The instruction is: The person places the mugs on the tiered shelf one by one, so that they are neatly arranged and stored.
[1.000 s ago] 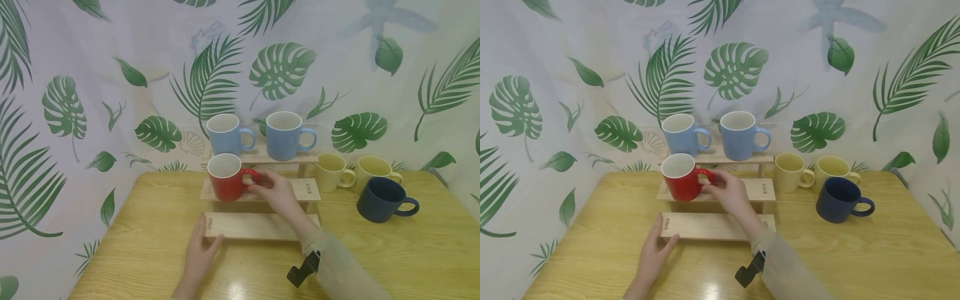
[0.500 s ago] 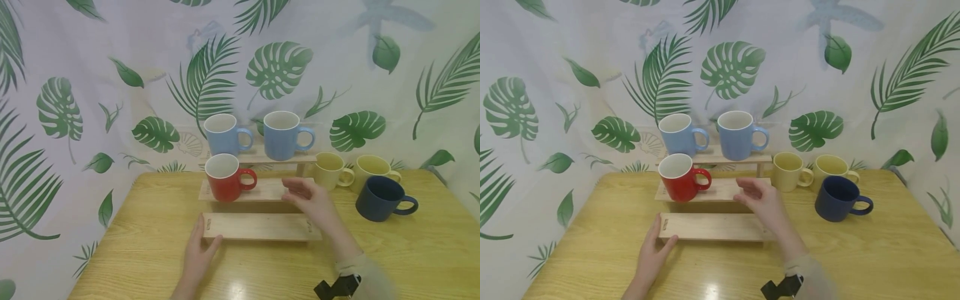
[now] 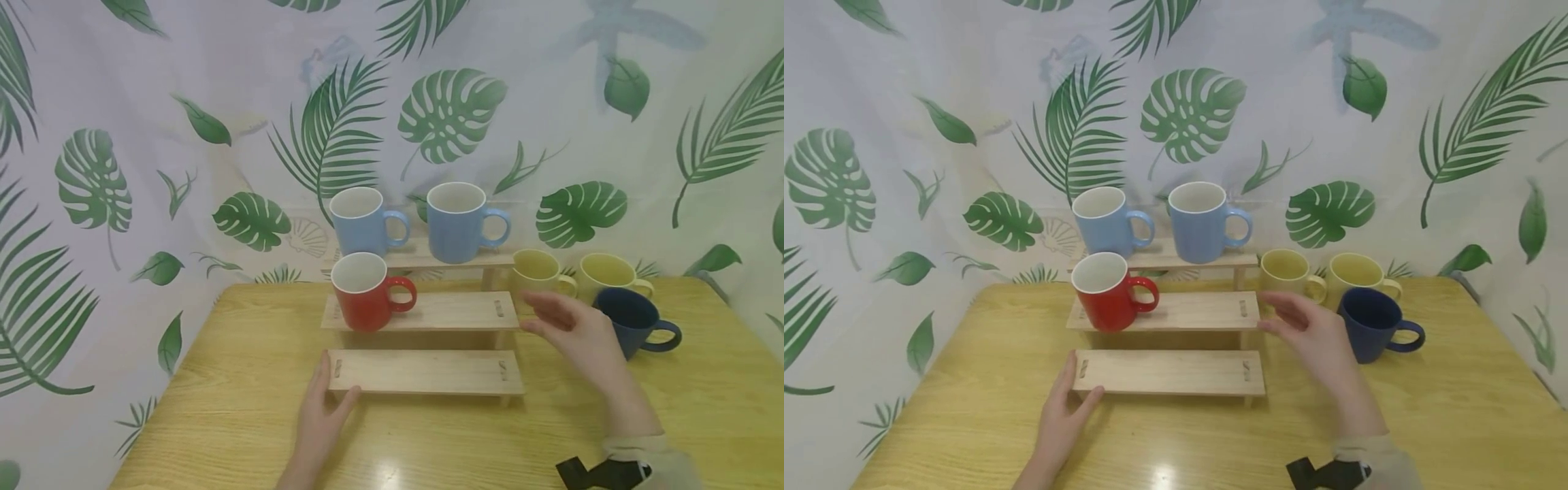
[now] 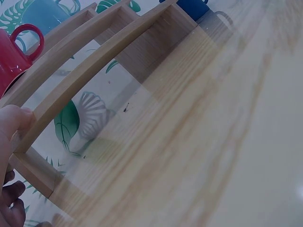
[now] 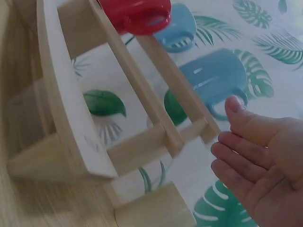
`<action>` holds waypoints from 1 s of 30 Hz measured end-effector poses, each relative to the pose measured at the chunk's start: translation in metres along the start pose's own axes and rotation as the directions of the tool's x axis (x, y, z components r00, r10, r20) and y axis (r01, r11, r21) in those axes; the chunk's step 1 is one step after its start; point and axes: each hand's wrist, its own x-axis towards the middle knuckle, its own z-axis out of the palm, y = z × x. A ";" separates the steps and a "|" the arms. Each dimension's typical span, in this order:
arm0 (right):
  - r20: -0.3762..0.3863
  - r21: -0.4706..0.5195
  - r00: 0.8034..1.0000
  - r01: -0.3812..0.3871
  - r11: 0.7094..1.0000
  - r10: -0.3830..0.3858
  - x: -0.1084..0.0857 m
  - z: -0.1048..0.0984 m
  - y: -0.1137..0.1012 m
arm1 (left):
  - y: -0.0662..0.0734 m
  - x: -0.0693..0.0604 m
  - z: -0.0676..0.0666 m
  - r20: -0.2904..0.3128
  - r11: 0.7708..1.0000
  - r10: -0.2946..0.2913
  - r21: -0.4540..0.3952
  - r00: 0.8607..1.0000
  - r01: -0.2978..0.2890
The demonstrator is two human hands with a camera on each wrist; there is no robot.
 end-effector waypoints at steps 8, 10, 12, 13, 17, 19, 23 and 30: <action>-0.010 -0.267 1.000 0.007 0.964 -0.010 -0.001 -0.027 0.026 | -0.001 0.000 -0.001 -0.007 1.000 -0.006 0.021 1.000 0.007; -0.011 -0.272 1.000 -0.018 0.962 0.016 -0.004 -0.037 0.036 | -0.001 0.000 -0.001 -0.009 1.000 -0.010 0.023 1.000 0.010; -0.023 -0.290 0.999 -0.049 0.956 0.044 -0.006 -0.047 0.045 | 0.000 0.000 -0.001 -0.010 1.000 -0.008 0.020 1.000 0.008; -0.032 -0.296 0.998 -0.066 0.953 0.060 -0.007 -0.051 0.050 | 0.000 0.000 -0.001 -0.010 1.000 -0.007 0.018 1.000 0.007; -0.073 -0.287 0.990 -0.139 0.948 0.123 -0.013 -0.065 0.068 | 0.000 0.000 -0.001 -0.009 1.000 0.000 0.007 1.000 0.001; -0.094 -0.271 0.985 -0.163 0.949 0.143 -0.016 -0.069 0.077 | 0.000 0.000 -0.001 -0.009 1.000 0.002 0.004 1.000 -0.002; -0.121 -0.242 0.976 -0.206 0.948 0.181 -0.021 -0.075 0.093 | 0.000 0.000 -0.001 -0.008 1.000 0.006 -0.002 1.000 -0.006; -0.156 -0.183 0.953 -0.287 0.940 0.261 -0.033 -0.082 0.116 | -0.001 0.000 0.001 0.002 1.000 0.003 0.008 1.000 -0.003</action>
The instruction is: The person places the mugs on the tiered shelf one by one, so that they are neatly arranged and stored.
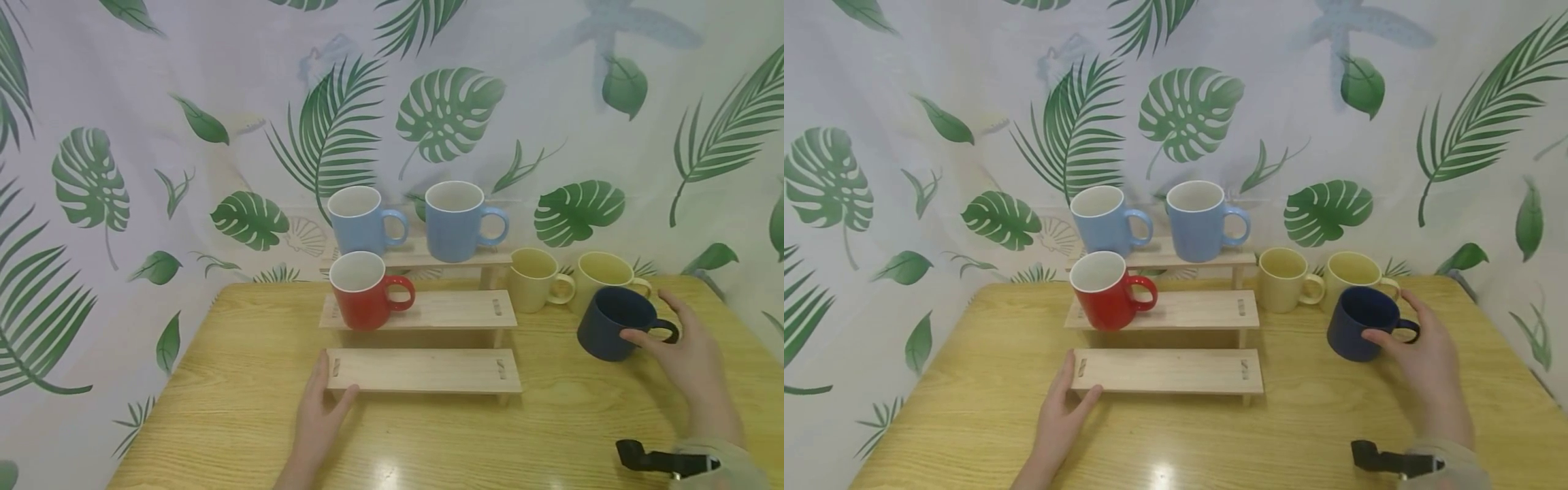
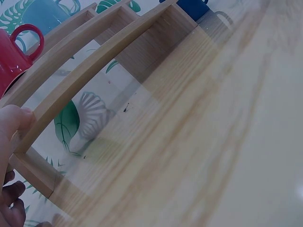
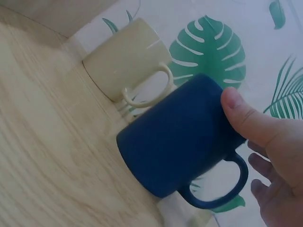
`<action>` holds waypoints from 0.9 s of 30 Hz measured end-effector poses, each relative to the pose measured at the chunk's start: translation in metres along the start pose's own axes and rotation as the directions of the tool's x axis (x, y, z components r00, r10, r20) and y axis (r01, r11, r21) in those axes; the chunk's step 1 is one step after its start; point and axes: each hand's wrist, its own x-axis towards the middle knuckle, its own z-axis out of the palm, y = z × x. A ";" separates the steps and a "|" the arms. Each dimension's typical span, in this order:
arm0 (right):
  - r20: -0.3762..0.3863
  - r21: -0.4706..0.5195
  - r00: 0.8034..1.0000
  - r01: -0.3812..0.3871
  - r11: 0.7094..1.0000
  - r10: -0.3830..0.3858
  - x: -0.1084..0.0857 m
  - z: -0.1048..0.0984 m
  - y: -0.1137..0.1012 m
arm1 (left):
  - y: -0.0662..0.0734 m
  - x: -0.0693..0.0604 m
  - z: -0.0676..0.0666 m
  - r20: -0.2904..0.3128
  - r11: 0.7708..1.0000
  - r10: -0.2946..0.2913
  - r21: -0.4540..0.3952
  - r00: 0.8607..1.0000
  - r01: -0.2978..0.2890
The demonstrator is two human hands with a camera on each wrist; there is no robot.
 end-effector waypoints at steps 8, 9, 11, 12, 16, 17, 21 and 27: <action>0.043 -0.052 0.999 0.022 0.998 -0.020 -0.001 -0.001 0.019 | -0.001 0.001 0.001 -0.001 1.000 0.007 0.021 1.000 -0.007; 0.043 -0.057 0.999 0.025 0.998 -0.022 -0.001 0.000 0.021 | -0.002 0.001 0.001 -0.001 1.000 0.009 0.022 1.000 -0.009; 0.034 -0.074 0.999 0.032 0.997 -0.029 0.000 0.001 0.024 | -0.002 0.001 0.001 -0.001 1.000 0.017 0.026 1.000 -0.017; 0.027 -0.092 0.999 0.040 0.995 -0.038 -0.001 0.001 0.026 | -0.002 0.001 0.001 -0.001 0.999 0.019 0.027 1.000 -0.019; 0.021 -0.138 1.000 0.022 0.990 -0.019 -0.003 0.001 0.029 | -0.001 0.001 0.001 -0.001 0.999 0.021 0.024 1.000 -0.021; 0.021 -0.151 1.000 0.016 0.988 -0.013 -0.004 0.001 0.029 | 0.000 0.000 0.001 -0.001 1.000 0.021 0.021 1.000 -0.021; 0.033 -0.185 0.999 -0.003 0.983 0.009 -0.006 -0.001 0.024 | 0.000 0.000 0.001 0.000 1.000 0.012 0.014 1.000 -0.012; 0.108 -0.233 0.994 -0.007 0.972 0.033 -0.005 -0.002 0.017 | 0.000 0.000 0.000 0.000 1.000 0.004 0.007 1.000 -0.004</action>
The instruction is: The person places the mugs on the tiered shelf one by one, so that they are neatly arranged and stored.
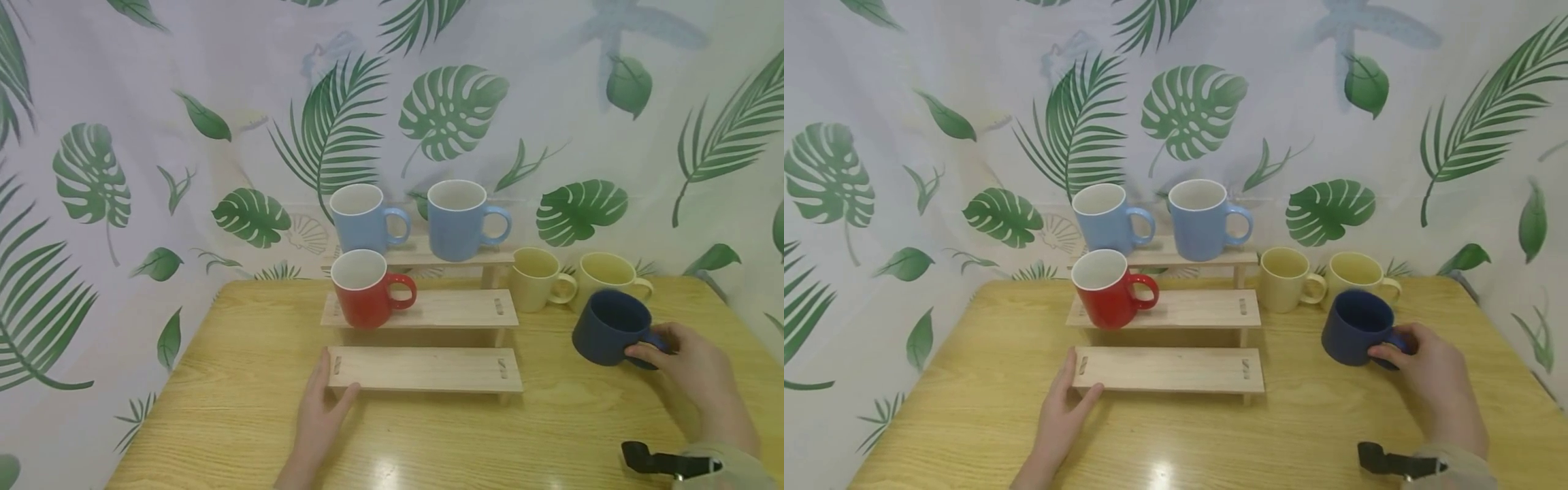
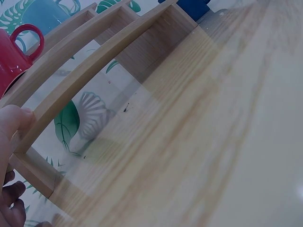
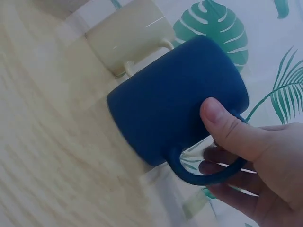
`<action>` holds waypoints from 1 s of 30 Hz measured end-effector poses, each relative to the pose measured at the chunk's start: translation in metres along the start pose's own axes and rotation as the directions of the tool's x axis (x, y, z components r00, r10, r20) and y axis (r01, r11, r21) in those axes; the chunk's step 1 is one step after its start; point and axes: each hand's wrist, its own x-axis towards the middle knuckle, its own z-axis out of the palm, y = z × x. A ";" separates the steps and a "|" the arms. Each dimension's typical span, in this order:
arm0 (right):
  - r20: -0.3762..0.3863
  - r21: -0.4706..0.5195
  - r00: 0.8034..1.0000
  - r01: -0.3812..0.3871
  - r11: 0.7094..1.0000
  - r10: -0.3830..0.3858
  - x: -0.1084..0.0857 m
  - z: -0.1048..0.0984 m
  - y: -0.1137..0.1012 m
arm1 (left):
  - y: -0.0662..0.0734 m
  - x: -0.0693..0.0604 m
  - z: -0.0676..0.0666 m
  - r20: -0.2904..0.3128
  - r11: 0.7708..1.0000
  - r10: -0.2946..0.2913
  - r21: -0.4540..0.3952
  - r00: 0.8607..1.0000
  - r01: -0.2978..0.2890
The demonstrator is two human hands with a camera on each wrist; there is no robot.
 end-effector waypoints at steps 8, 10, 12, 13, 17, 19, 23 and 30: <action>0.017 -0.043 0.995 0.099 0.994 -0.099 0.003 0.007 0.002 | 0.002 0.000 -0.001 -0.002 1.000 -0.002 0.000 1.000 0.002; 0.001 -0.041 0.994 0.108 0.993 -0.108 0.003 0.009 0.003 | 0.002 0.000 -0.001 -0.001 1.000 -0.003 -0.004 1.000 0.003; -0.016 -0.045 0.992 0.122 0.991 -0.123 0.003 0.009 0.004 | 0.002 0.000 -0.001 -0.001 1.000 -0.003 -0.009 1.000 0.003; -0.025 -0.046 0.991 0.133 0.990 -0.134 0.003 0.010 0.005 | 0.002 0.000 -0.001 -0.001 1.000 -0.004 -0.009 1.000 0.004; -0.050 -0.057 0.983 0.172 0.983 -0.175 0.004 0.010 0.007 | 0.001 0.000 -0.001 -0.005 1.000 -0.005 -0.007 1.000 0.005; -0.052 -0.057 0.981 0.183 0.982 -0.186 0.004 0.010 0.007 | 0.001 0.000 0.000 -0.006 1.000 -0.004 -0.006 1.000 0.004; -0.061 -0.048 0.974 0.214 0.976 -0.216 0.002 0.011 0.005 | 0.000 0.000 0.000 -0.009 1.000 0.000 -0.004 1.000 0.000; -0.002 -0.017 0.977 0.214 0.977 -0.214 0.003 0.014 -0.002 | -0.002 0.000 0.000 -0.009 1.000 0.005 0.003 1.000 -0.005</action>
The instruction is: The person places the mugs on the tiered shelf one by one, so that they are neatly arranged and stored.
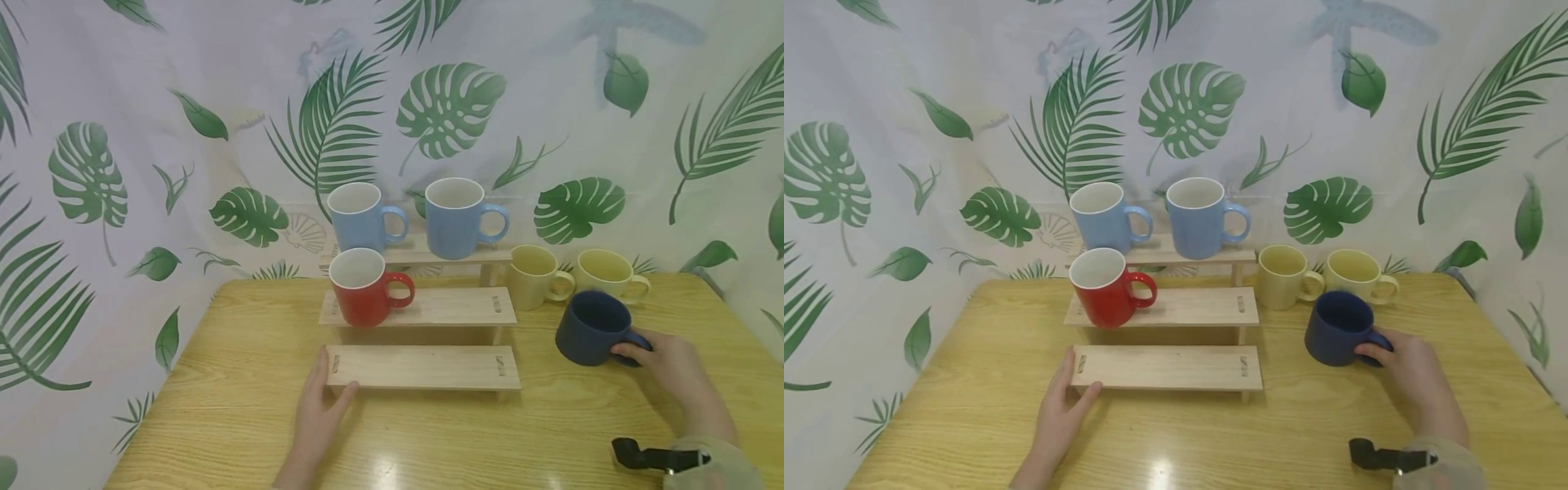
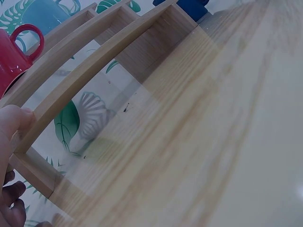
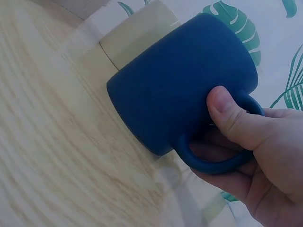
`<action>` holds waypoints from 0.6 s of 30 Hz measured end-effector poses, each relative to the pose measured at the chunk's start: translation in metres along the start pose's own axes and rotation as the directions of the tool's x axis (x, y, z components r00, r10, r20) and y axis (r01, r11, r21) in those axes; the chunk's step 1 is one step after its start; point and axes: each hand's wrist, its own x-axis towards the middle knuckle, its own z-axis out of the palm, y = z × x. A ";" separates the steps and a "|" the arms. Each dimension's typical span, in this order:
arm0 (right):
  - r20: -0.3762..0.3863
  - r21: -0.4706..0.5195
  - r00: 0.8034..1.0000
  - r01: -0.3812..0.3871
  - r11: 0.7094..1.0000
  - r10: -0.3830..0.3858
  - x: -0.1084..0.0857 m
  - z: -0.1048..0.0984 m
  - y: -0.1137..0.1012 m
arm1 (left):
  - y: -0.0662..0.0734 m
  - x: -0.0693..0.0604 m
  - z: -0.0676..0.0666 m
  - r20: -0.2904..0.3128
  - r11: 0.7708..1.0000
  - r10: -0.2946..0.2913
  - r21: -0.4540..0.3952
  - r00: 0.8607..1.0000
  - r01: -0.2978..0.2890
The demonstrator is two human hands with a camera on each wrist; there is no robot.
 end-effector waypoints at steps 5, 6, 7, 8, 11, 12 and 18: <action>0.033 0.026 0.999 -0.020 0.999 0.019 0.002 0.002 -0.005 | -0.003 0.000 0.000 0.004 1.000 0.000 0.010 1.000 0.000; 0.037 0.023 0.999 -0.023 0.999 0.022 0.002 0.002 -0.006 | -0.003 0.000 0.000 0.006 1.000 0.000 0.009 1.000 0.000; 0.038 0.022 0.999 -0.023 1.000 0.022 0.003 0.002 -0.007 | -0.003 0.000 0.001 0.008 1.000 0.001 0.009 1.000 -0.001; 0.041 0.023 0.999 -0.026 0.999 0.025 0.003 0.001 -0.009 | -0.004 0.000 0.001 0.008 1.000 0.002 0.008 1.000 -0.002; 0.042 0.037 0.998 -0.047 0.998 0.045 0.004 -0.002 -0.015 | -0.005 0.000 0.001 0.009 1.000 0.005 0.006 1.000 -0.005; 0.036 0.040 0.998 -0.051 0.998 0.050 0.005 -0.004 -0.017 | -0.005 0.000 0.001 0.010 1.000 0.004 0.006 1.000 -0.004; -0.054 0.076 0.998 -0.038 0.996 0.043 0.006 -0.020 -0.036 | -0.005 0.000 0.002 0.012 1.000 -0.002 0.007 1.000 0.001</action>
